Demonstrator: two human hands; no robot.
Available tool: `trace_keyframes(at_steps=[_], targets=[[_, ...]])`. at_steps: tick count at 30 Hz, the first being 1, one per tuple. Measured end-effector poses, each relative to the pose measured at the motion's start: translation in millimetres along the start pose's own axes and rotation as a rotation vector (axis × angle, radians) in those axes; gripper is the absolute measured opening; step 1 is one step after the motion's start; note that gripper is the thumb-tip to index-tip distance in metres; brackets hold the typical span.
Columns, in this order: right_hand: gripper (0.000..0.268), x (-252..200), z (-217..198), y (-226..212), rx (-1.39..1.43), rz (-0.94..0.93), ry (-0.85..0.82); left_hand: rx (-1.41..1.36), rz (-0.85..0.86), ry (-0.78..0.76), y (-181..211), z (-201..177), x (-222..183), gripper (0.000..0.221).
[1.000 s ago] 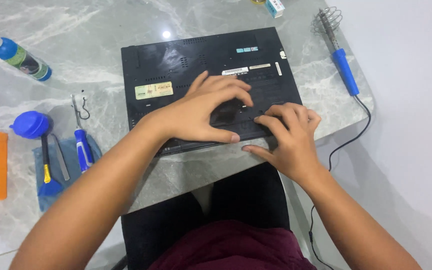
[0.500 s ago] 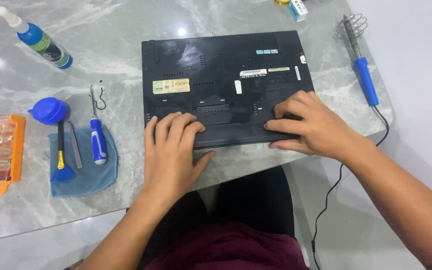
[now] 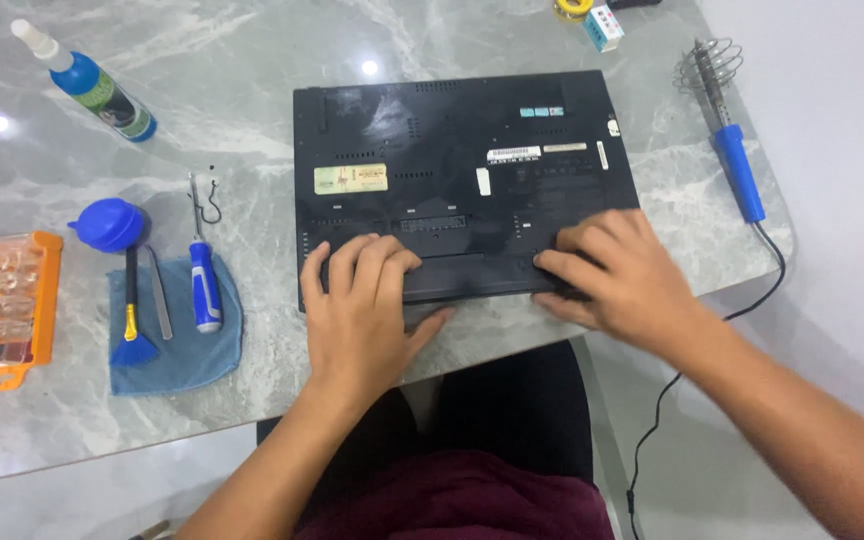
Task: Removing a laptop battery and cleaning it and the compartment with a cloth and a prying tool.
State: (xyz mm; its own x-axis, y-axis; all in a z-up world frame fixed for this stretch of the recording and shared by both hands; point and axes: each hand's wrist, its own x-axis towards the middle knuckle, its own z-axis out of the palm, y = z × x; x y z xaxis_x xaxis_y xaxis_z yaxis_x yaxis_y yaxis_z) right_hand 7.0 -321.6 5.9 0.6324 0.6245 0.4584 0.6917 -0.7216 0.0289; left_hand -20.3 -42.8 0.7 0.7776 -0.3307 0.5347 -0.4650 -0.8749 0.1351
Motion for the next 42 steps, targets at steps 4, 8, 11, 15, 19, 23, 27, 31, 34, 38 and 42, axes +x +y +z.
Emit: trace_keyframes(at_steps=[4,8,11,15,19,23,27,31,34,38,42], targets=[[0.031,-1.3,4.6,-11.4,0.022,0.061,0.059,0.033,0.007,0.006,-2.8,5.4,-3.7,0.054],[0.025,-3.2,4.7,-18.2,0.037,0.048,0.133,0.087,0.031,0.026,-0.3,3.4,-0.8,0.058],[0.023,-0.9,3.2,-24.8,0.065,0.06,0.186,0.11,0.105,0.073,-1.8,9.1,-2.3,0.057],[0.024,0.5,1.2,-39.1,0.117,0.161,0.221,0.093,0.152,0.112,-2.1,14.1,-5.5,0.059],[0.026,-2.5,1.8,-44.6,0.144,0.214,0.243,0.083,0.12,0.107,-1.7,18.1,-6.0,0.057],[0.033,-1.7,3.2,-47.4,0.056,0.262,0.215,0.053,0.151,0.118,-0.9,14.3,-3.1,0.05],[0.046,2.4,5.5,-52.9,-0.009,0.302,0.187,0.091,0.17,0.127,1.3,9.9,-0.6,0.051],[0.041,6.1,6.6,-57.8,-0.008,0.349,0.224,0.115,0.155,0.124,4.2,6.5,4.2,0.052],[0.033,8.2,4.3,-55.9,0.014,0.333,0.236,0.096,0.161,0.155,4.3,5.1,5.7,0.055],[0.029,3.0,5.3,-42.8,0.079,0.271,0.203,0.078,0.12,0.151,8.8,0.9,10.9,0.056],[0.026,5.5,2.1,-38.3,0.102,0.224,0.185,0.088,0.096,0.153,12.9,-4.2,18.3,0.062]])
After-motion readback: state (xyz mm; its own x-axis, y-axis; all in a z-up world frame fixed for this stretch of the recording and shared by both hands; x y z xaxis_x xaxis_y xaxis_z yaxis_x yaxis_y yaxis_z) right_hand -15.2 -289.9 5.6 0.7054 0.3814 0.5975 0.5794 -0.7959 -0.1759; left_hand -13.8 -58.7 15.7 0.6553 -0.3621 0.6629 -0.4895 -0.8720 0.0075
